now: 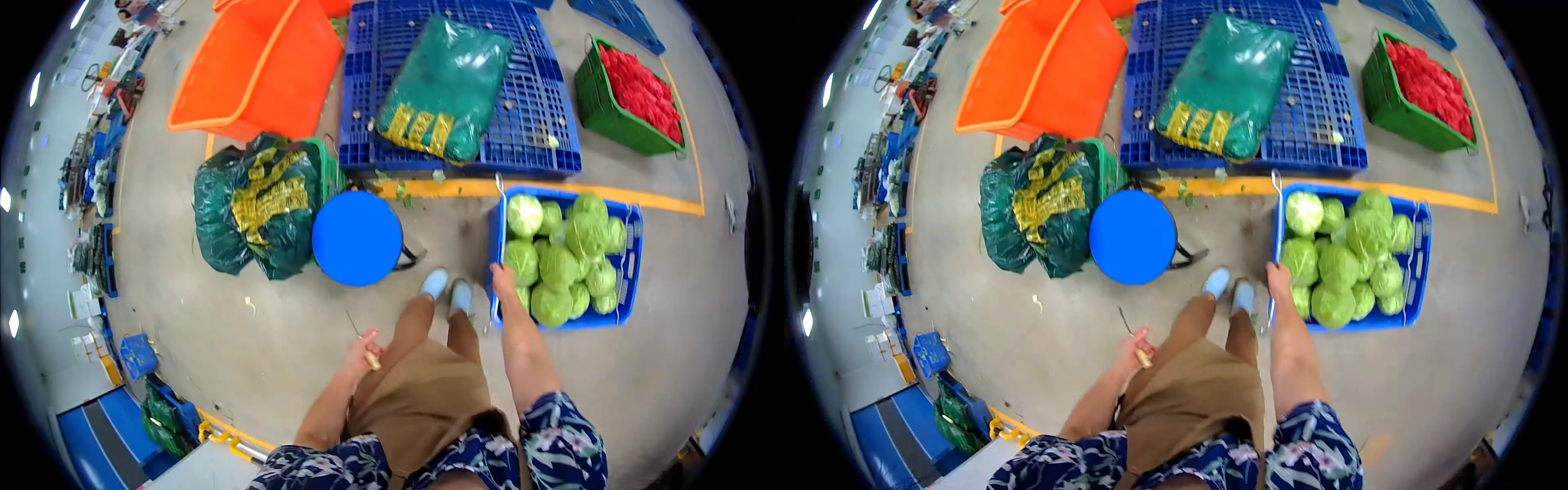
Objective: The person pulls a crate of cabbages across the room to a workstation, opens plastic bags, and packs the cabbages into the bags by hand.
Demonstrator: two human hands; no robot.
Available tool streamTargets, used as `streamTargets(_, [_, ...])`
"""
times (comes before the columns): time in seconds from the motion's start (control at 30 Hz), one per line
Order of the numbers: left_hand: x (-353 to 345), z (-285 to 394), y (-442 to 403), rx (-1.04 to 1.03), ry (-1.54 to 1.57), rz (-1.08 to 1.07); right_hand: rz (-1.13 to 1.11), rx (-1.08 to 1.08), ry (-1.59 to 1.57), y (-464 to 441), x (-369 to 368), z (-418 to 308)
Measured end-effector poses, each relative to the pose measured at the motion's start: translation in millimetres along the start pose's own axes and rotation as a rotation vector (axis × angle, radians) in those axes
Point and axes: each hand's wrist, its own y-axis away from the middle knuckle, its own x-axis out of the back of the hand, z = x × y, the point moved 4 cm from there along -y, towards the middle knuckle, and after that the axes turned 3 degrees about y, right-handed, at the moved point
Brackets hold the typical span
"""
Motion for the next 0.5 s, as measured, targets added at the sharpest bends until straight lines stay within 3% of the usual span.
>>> streamTargets(0.03, [28.6, 13.8, 20.2, 0.029, -0.086, 0.034, 0.057, 0.22, 0.155, 26.5, 1.2, -13.3])
streamTargets(0.1, [77.0, 36.4, 60.9, -0.003, -0.31, 0.085, -0.035, 0.039, 0.15, 60.2, 12.2, 6.4])
streamTargets(0.13, [91.7, 51.3, 73.3, 0.01, -0.327, 0.105, -0.039, -0.161, 0.06, 70.2, 8.7, -1.2])
streamTargets(0.2, [124.4, 75.8, 79.9, 0.044, -0.416, 0.157, 0.162, -0.031, 0.249, 84.4, 0.4, 36.5])
streamTargets(0.33, [234.2, 111.0, 89.6, 0.144, -0.679, 0.228, 0.121, -0.116, 0.401, 144.6, 7.4, 68.6])
streamTargets(0.5, [325.6, 154.8, 102.4, 0.172, -0.709, 0.253, 0.128, -0.104, 0.552, 213.1, 11.5, 119.0])
